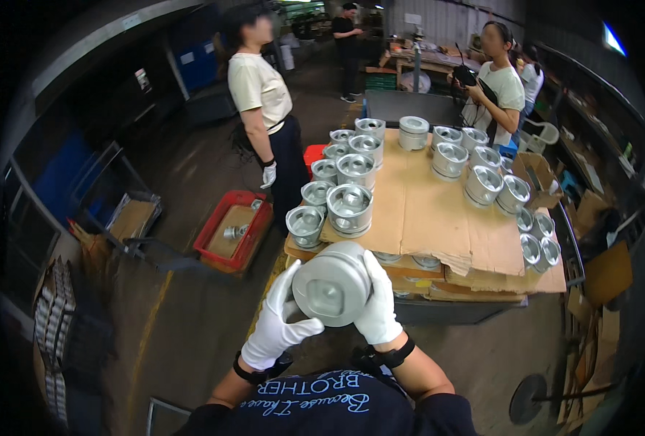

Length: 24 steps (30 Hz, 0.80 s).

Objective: Inspecting and sorting metallic engine pistons on a workbench.

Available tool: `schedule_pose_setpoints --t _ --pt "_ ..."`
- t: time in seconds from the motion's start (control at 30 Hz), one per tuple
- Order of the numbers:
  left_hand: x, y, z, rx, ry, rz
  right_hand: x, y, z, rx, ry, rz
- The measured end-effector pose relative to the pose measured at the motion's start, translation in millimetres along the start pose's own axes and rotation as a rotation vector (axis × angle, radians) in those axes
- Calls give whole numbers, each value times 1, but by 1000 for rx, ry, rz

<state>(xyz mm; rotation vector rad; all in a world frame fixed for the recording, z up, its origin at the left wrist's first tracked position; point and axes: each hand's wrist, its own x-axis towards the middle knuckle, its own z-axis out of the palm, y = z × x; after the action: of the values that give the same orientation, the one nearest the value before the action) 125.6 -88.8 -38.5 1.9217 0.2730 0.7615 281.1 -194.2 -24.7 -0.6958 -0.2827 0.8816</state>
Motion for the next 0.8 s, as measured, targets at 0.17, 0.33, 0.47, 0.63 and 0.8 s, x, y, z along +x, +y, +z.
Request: schedule_pose_setpoints --t 0.17,0.33,0.47,0.63,0.8 --pt "0 26 12 -1263 -249 -624 7 -28 -16 -931 -666 -1066" --pt "6 38 30 -501 125 -149 13 -57 -38 -1043 -676 -939" --pt "29 60 62 569 59 231 8 -64 -72 -447 -406 132" --pt "65 78 126 849 -30 339 37 -65 -116 -111 -172 147" --pt "67 74 135 486 83 241 49 -97 -139 315 -175 441"
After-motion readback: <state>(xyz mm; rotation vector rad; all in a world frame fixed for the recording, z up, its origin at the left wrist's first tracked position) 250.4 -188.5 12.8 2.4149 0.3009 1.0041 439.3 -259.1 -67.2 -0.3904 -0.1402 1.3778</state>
